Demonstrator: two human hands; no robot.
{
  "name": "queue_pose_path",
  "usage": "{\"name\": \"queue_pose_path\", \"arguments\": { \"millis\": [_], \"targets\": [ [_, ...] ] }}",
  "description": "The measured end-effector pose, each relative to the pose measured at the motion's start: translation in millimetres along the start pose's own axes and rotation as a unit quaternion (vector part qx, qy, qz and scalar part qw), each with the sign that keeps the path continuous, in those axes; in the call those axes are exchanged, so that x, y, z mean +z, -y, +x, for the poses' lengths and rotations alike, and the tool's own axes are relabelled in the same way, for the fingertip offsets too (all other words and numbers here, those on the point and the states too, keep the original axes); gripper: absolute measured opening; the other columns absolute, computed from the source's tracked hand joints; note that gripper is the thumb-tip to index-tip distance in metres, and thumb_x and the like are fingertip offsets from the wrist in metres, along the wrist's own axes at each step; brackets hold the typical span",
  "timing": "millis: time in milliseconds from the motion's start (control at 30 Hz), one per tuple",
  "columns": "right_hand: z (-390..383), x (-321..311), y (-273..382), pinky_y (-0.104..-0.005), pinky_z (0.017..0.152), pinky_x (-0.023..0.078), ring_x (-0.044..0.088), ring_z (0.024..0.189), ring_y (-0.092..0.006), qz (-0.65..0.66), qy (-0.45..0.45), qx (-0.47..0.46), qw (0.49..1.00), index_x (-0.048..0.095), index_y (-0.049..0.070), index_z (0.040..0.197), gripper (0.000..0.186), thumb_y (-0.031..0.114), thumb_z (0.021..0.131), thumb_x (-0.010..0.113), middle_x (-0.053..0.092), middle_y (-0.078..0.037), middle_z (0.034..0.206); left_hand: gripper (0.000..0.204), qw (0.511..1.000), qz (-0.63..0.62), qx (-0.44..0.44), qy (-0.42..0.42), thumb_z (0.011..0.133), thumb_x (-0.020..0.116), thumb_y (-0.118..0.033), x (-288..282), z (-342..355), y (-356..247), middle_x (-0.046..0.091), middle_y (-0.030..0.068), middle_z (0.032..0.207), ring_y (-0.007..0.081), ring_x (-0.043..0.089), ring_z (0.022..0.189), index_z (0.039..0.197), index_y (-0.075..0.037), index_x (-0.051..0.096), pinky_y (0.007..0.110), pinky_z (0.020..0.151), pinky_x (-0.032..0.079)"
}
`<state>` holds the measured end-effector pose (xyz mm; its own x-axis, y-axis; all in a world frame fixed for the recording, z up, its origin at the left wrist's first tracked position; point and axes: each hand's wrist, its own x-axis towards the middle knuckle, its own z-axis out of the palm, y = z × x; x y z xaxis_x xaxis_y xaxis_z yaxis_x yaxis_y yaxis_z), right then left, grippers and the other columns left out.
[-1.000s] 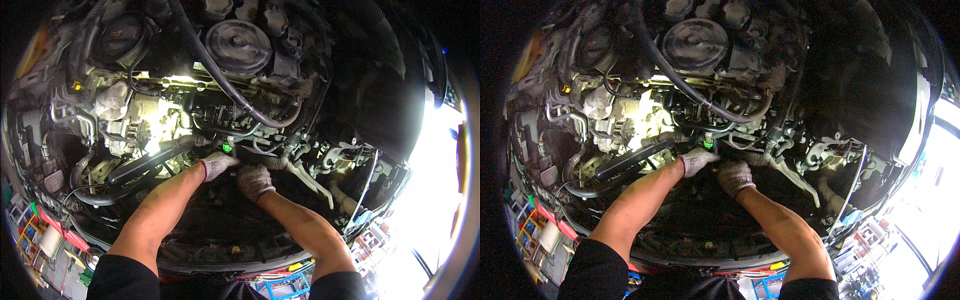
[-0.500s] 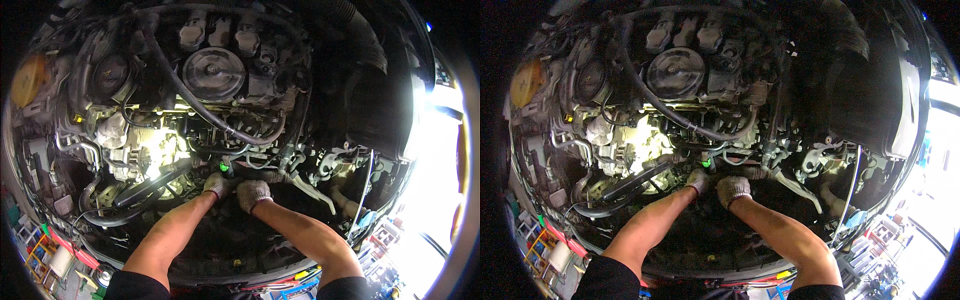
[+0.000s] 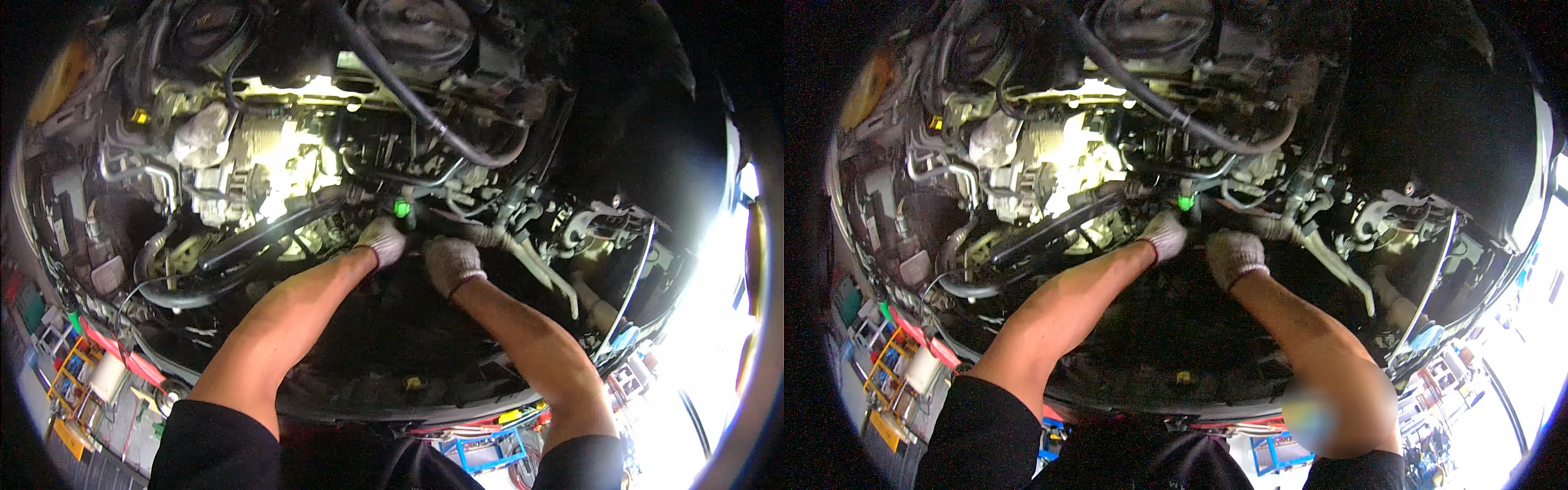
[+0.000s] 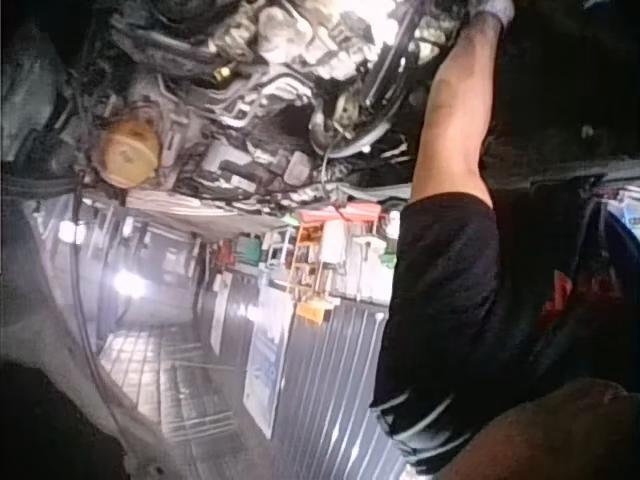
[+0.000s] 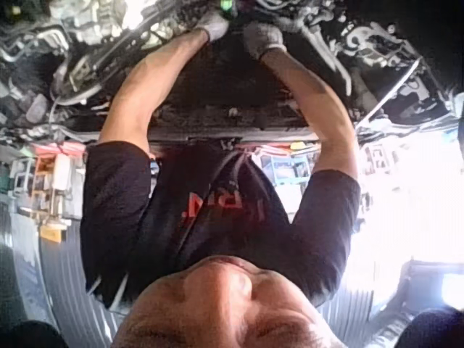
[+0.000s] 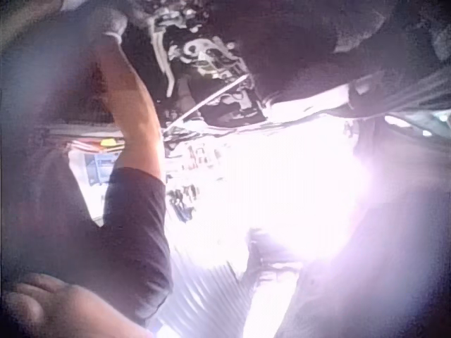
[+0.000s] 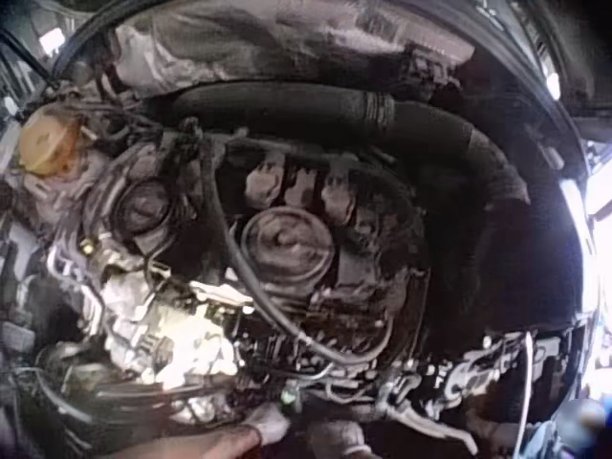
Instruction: The person works under the hood of a car, using a flashlight and various hand tools to manipulate engine components. They connect and disconnect hoses and electrical connectors, adjust parts within the engine bay, and retrieve tools from a nearby toolbox.
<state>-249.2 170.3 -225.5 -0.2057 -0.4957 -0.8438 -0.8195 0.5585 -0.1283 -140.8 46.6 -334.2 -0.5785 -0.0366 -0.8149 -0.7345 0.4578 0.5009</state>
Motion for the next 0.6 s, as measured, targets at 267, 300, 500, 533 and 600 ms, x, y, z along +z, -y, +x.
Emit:
{"name": "queue_pose_path", "arguments": {
  "millis": [267,300,500,533,600],
  "targets": [
    [-3,-6,6,-0.0437,0.081,0.058,0.073,0.098,-0.0322,0.004,0.002,0.0,1.0,0.077,0.009,0.098,0.025,0.021,0.092,0.056,0.075,-0.015,0.105,0.085,0.982,-0.175,-0.045,0.048,0.079,0.061,-0.077,-2,-1,-7,0.067,0.0269,0.122,0.0359,0.064,0.117,0.121,-0.003,0.07,0.043,0.098,0.05],
    [-5,-14,10,-0.0435,0.082,0.058,0.073,0.099,-0.0318,0.002,0.005,0.0,1.0,0.077,0.009,0.098,0.025,0.021,0.092,0.057,0.075,-0.014,0.105,0.089,0.977,-0.19,-0.062,0.073,0.08,0.056,-0.08,-7,0,-8,0.067,0.026,0.124,0.0342,0.063,0.119,0.123,-0.004,0.069,0.042,0.101,0.048],
    [5,-41,63,-0.0456,0.076,0.06,0.073,0.102,-0.0254,-0.036,0.166,0.048,0.984,0.075,0.013,0.116,0.028,0.027,0.095,0.062,0.074,-0.007,0.117,0.085,0.912,-0.342,-0.079,0.213,0.089,0.055,-0.074,-21,-26,-39,0.07,0.0227,0.116,0.0288,0.065,0.106,0.122,0.004,0.068,0.039,0.095,0.049],
    [6,-53,81,-0.0483,0.072,0.06,0.073,0.1,-0.025,-0.016,0.169,0.056,0.984,0.075,0.014,0.118,0.029,0.027,0.094,0.063,0.074,-0.006,0.118,0.084,0.895,-0.38,-0.11,0.205,0.089,0.057,-0.072,-14,-22,-26,0.07,0.0221,0.115,0.0283,0.065,0.104,0.12,0.005,0.068,0.04,0.093,0.05],
    [7,-67,94,-0.0525,0.068,0.06,0.073,0.097,-0.0254,0.011,0.21,0.083,0.974,0.075,0.016,0.118,0.03,0.027,0.092,0.065,0.074,-0.004,0.118,0.08,0.858,-0.441,-0.157,0.212,0.09,0.061,-0.068,-4,-10,-20,0.071,0.0209,0.112,0.0272,0.065,0.102,0.117,0.006,0.069,0.04,0.09,0.051]
  ]
}}
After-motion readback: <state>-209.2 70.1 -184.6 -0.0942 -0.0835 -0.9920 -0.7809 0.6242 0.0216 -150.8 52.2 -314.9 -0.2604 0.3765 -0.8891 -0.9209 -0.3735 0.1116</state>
